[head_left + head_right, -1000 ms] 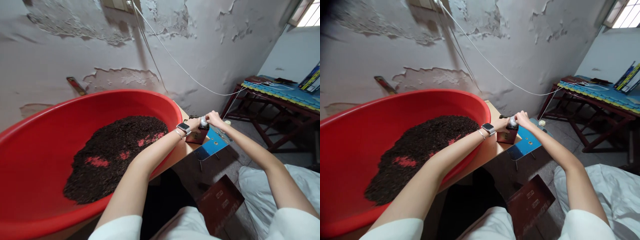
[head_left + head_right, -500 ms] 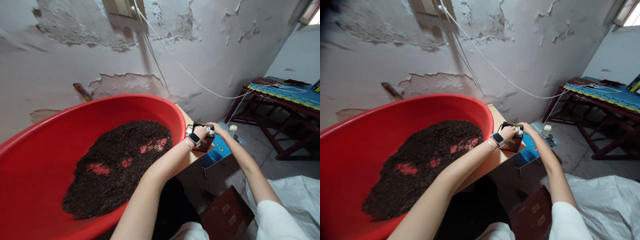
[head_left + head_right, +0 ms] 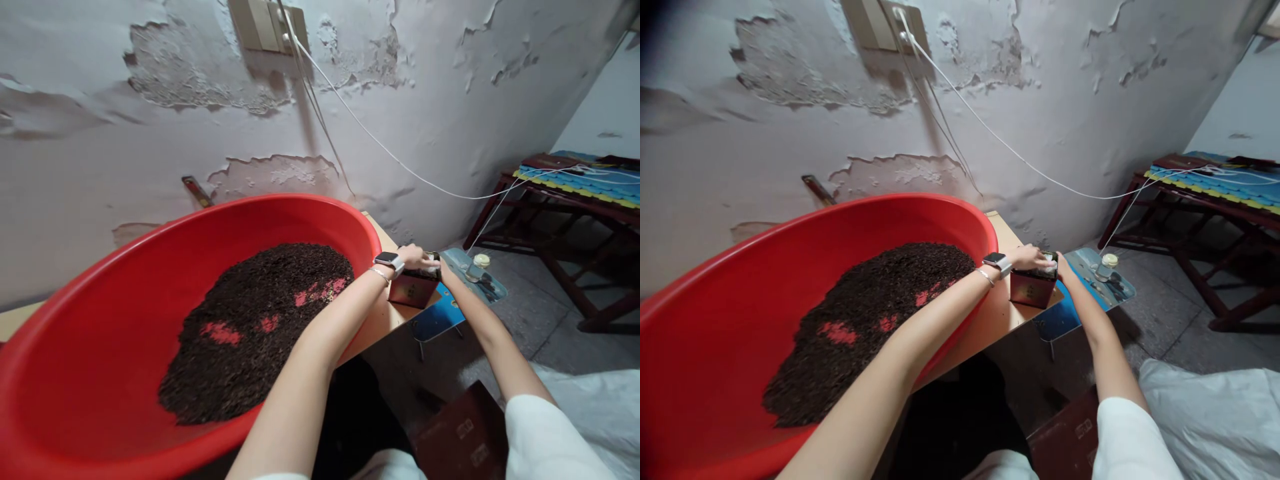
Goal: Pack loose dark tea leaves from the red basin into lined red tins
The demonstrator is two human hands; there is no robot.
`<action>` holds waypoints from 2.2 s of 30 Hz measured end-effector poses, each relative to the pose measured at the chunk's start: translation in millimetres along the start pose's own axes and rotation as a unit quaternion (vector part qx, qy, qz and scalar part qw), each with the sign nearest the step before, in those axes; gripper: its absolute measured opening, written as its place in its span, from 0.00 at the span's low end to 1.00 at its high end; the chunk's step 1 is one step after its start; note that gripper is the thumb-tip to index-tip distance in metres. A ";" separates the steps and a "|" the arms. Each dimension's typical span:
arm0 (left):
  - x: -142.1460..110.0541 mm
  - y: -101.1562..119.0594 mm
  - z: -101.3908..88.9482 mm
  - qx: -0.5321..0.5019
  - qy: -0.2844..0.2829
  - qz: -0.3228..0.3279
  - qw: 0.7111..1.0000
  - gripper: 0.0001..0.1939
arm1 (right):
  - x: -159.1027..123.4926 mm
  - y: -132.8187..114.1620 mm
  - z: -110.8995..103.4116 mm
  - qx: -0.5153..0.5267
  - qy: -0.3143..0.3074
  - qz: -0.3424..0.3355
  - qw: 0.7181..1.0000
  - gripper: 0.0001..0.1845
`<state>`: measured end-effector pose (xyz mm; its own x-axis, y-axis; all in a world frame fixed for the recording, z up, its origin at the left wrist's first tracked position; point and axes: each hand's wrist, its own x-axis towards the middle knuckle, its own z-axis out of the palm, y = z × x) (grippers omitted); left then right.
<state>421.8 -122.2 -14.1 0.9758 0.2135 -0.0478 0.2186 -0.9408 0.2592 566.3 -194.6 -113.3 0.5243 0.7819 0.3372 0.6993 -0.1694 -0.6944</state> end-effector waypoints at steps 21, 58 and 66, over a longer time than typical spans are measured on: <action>-49.2 -22.2 -25.6 0.045 0.070 0.000 0.997 0.19 | -37.4 -88.4 -51.8 0.377 -0.007 0.237 0.895 0.04; -67.5 -23.1 -35.9 0.080 0.059 -0.041 0.994 0.26 | -39.5 -17.7 -32.1 0.162 -0.019 0.142 0.976 0.29; -231.8 -15.0 -32.5 0.179 0.113 -0.027 0.977 0.24 | -70.7 -17.2 -28.6 0.103 -0.067 -0.037 0.992 0.54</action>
<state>192.0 -149.0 24.5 0.9447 0.2791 0.1723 0.2978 -0.9500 -0.0941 531.2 -264.2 -106.9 0.3966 0.8626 0.3141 0.6123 0.0064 -0.7906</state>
